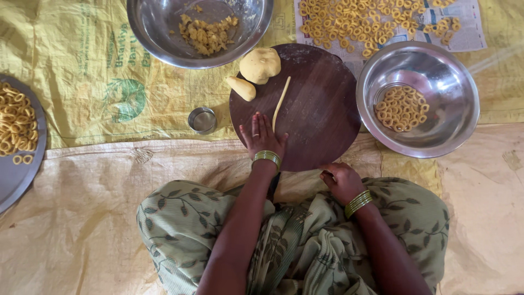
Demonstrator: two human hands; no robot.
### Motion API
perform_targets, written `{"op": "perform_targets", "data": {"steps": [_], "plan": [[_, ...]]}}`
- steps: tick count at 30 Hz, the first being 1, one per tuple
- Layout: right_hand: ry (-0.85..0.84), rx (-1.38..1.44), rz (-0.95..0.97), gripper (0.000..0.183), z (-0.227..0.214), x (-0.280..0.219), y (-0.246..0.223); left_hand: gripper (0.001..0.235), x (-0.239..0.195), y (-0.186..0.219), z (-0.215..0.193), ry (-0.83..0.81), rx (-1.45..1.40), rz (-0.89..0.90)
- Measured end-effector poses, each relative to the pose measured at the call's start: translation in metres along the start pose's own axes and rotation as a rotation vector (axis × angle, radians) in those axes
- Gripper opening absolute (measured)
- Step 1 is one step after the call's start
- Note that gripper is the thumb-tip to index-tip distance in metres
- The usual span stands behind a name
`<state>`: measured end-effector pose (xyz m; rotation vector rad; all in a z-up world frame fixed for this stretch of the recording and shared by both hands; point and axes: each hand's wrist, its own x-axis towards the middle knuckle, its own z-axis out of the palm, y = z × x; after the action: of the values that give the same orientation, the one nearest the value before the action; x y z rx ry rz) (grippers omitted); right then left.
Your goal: The person sits on the floor and rolls small pieces of dough into thin strips on a wooden board, then coils them into ring shapes and places them into a metal bowl. Additional dough pieces and finished rings are visible nearby.
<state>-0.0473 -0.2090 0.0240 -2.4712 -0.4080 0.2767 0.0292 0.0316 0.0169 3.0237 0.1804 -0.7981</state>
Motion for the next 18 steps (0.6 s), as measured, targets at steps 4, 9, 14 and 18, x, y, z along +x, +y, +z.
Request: {"op": "perform_targets", "data": {"steps": [4, 9, 14, 18], "plan": [[0.021, 0.004, -0.023, 0.021, 0.002, 0.001, 0.002, 0.105, -0.011, 0.024, 0.014, 0.001, -0.156, 0.145], [0.013, -0.028, -0.003, 0.021, 0.004, -0.002, 0.008, 0.075, 0.013, 0.038, 0.034, 0.189, -0.351, 0.333], [0.057, -0.033, -0.028, 0.023, 0.007, -0.003, 0.011, 0.067, 0.044, -0.017, 0.041, 0.428, -0.619, 0.046], [0.094, -0.002, -0.035, 0.024, 0.011, -0.003, 0.014, 0.055, 0.029, -0.024, 0.042, 0.552, -0.534, 0.058]]}}
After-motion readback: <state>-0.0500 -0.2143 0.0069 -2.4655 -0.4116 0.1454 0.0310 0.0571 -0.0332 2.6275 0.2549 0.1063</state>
